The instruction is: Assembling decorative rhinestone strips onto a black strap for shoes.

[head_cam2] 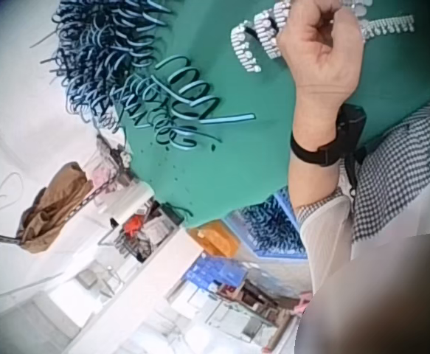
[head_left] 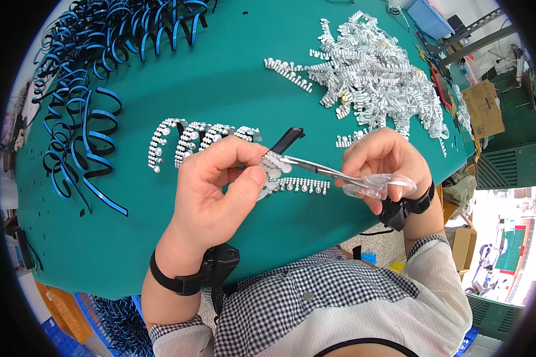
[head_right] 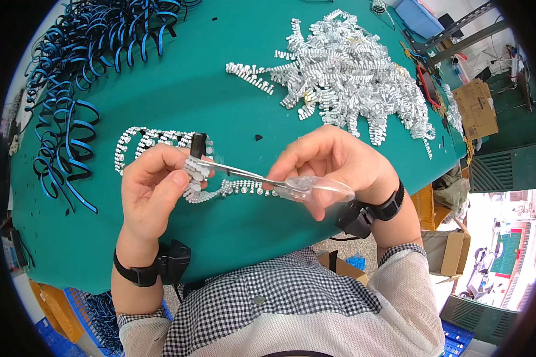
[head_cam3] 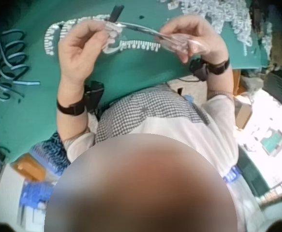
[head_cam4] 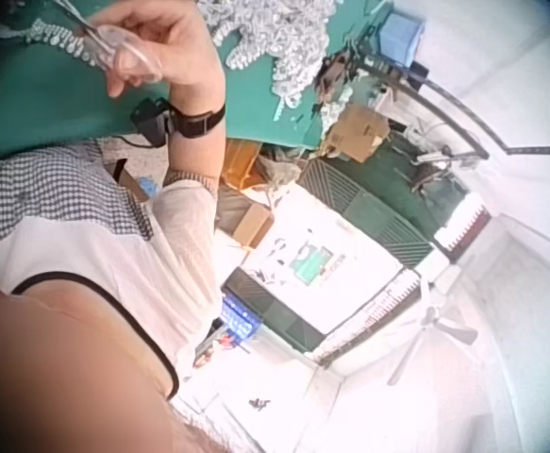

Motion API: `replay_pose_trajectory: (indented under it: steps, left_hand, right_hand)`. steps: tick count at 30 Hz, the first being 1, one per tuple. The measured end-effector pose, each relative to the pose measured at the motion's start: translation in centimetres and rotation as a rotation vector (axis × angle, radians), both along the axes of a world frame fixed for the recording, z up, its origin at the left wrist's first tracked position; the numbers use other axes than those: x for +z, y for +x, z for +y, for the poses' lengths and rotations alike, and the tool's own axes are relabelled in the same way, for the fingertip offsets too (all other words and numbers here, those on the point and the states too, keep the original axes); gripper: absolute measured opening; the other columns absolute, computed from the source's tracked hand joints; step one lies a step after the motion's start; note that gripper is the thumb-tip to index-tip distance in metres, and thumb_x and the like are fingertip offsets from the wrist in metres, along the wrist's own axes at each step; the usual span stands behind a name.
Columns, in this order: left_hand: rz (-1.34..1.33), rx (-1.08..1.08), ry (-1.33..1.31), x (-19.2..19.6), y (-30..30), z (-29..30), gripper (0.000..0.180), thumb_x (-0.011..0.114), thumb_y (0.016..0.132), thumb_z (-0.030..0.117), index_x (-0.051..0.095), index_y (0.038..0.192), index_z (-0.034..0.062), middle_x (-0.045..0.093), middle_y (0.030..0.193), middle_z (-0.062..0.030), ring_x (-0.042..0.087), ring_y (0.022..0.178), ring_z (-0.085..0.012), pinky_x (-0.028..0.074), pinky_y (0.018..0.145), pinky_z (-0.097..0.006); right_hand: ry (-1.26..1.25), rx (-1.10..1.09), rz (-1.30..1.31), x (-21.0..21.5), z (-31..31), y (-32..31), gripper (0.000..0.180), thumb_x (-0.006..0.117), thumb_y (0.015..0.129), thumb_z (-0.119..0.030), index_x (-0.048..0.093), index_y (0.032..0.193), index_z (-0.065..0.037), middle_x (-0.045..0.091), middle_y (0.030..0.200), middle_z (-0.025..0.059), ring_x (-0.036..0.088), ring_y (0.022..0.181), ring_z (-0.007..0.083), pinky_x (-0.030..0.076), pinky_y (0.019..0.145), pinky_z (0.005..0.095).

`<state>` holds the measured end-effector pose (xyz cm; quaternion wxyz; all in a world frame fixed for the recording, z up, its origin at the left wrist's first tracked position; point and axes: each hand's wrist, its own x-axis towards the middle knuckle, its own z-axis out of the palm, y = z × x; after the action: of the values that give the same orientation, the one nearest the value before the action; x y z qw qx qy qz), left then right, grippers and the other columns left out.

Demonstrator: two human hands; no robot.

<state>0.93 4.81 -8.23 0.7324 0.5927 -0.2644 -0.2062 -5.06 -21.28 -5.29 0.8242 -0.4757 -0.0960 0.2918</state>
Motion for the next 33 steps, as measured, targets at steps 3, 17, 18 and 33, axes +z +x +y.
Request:
replay_pose_trajectory:
  steps: [3, 17, 18, 33]
  left_hand:
    - [-0.004, -0.012, 0.003, -0.4, 0.1, 0.0, 0.011, 0.049, 0.082, 0.005, 0.055, 0.085, -0.0042, 0.062, 0.086, -0.0112, 0.055, 0.074, -0.0110, 0.045, 0.067, -0.025]
    - [-0.186, 0.004, -0.014, -0.9, 0.2, 0.0, 0.011, 0.053, 0.082, 0.008, 0.050, 0.081, -0.0024, 0.060, 0.090, -0.0116, 0.049, 0.073, -0.0084, 0.041, 0.064, -0.023]
    - [-0.188, 0.002, -0.014, -0.9, 0.2, 0.0, 0.011, 0.053, 0.082, 0.008, 0.050, 0.081, -0.0024, 0.060, 0.090, -0.0116, 0.049, 0.073, -0.0084, 0.041, 0.064, -0.023]
    - [-0.165, -0.018, -0.026, -0.3, 0.0, 0.4, 0.013, 0.053, 0.083, 0.009, 0.054, 0.084, -0.0042, 0.061, 0.088, -0.0115, 0.052, 0.072, -0.0102, 0.043, 0.065, -0.024]
  right_hand:
    - [-0.007, 0.036, 0.010, 0.1, -0.3, 0.2, 0.052, 0.075, 0.069, -0.010, 0.051, 0.107, 0.016, 0.060, 0.097, 0.0215, 0.063, 0.069, 0.0161, 0.053, 0.056, 0.0234]
    - [-0.010, 0.005, 0.088, 0.2, 0.6, 0.0, 0.048, 0.073, 0.072, -0.013, 0.054, 0.109, 0.010, 0.062, 0.098, 0.0180, 0.063, 0.060, 0.0159, 0.049, 0.046, 0.0210]
    - [-0.028, 0.005, 0.087, 0.3, 0.6, 0.0, 0.049, 0.073, 0.072, -0.015, 0.053, 0.109, 0.011, 0.062, 0.097, 0.0175, 0.063, 0.060, 0.0155, 0.049, 0.046, 0.0204]
    - [-0.029, 0.011, 0.011, 0.7, 1.0, 0.3, 0.045, 0.071, 0.071, -0.005, 0.053, 0.107, 0.014, 0.063, 0.087, 0.0176, 0.060, 0.055, 0.0126, 0.050, 0.049, 0.0214]
